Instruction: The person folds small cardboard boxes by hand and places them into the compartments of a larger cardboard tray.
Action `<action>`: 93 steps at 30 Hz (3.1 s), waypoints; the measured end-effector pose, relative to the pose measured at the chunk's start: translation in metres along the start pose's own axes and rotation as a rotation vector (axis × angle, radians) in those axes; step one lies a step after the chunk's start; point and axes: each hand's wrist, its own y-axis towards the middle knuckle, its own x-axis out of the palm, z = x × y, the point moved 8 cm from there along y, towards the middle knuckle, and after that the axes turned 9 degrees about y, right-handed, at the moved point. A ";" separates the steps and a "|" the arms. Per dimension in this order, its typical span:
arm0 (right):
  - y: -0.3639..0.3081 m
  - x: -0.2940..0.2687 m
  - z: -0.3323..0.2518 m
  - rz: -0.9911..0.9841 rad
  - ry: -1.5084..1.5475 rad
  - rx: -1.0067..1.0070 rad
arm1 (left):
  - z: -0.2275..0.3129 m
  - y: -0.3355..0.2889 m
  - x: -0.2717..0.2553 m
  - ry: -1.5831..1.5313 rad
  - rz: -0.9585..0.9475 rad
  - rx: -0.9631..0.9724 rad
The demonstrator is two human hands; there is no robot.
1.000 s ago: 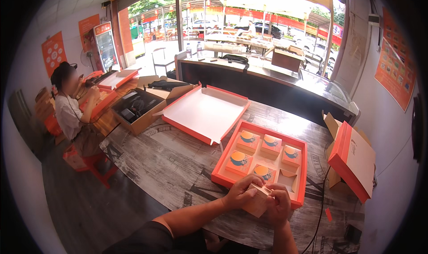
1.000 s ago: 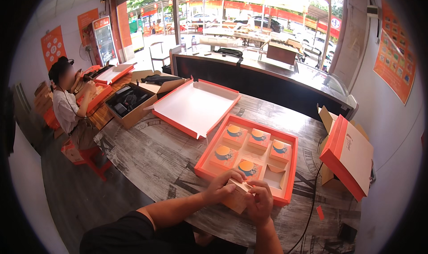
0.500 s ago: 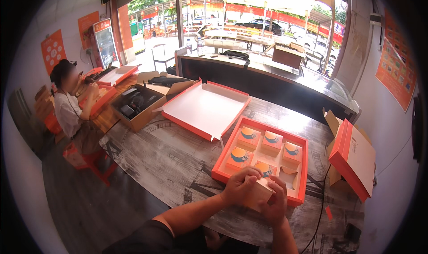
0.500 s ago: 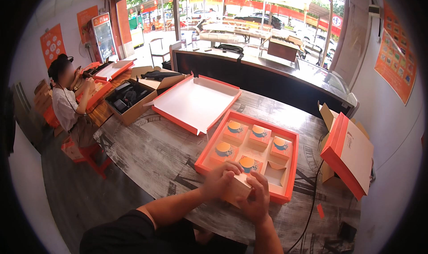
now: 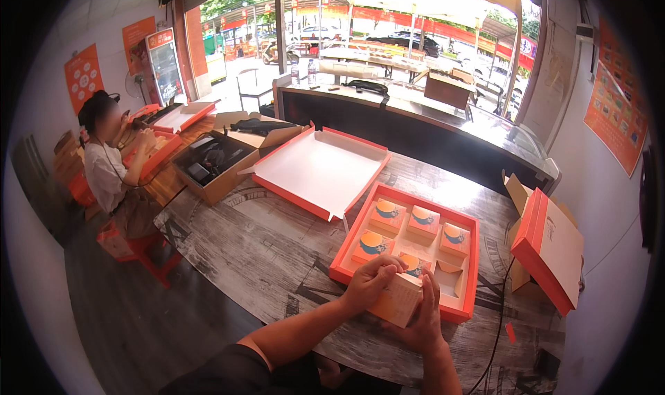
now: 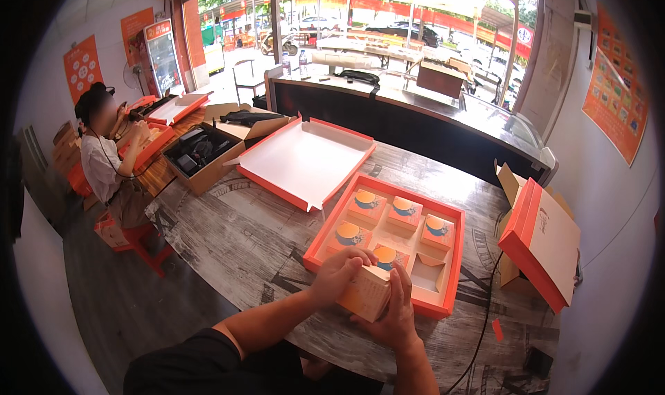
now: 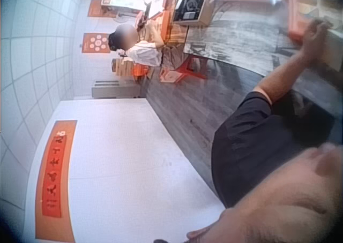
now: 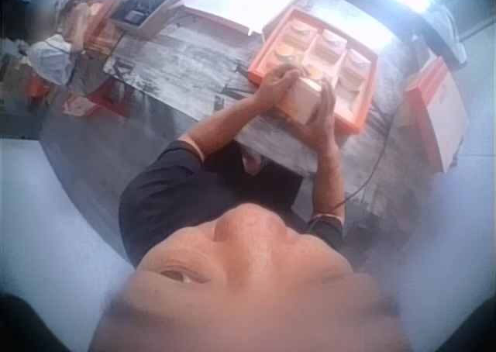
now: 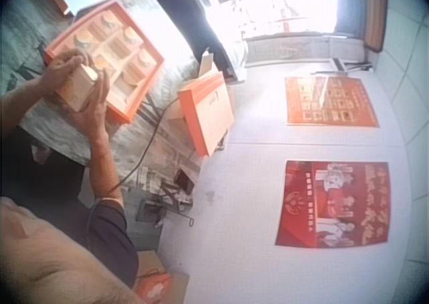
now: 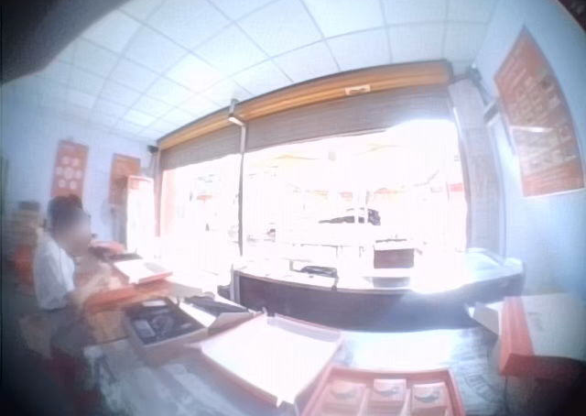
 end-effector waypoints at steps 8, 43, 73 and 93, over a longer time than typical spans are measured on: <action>-0.002 -0.002 -0.001 0.020 0.010 -0.002 | -0.002 0.002 0.005 0.023 -0.111 -0.027; -0.007 -0.014 0.030 0.219 0.829 0.320 | 0.035 -0.004 0.018 0.448 -0.279 0.294; -0.005 -0.017 0.026 0.225 0.798 0.268 | 0.042 -0.003 0.019 0.458 -0.270 0.345; -0.005 -0.019 0.028 0.210 0.746 0.210 | 0.039 -0.001 0.017 0.492 -0.260 0.343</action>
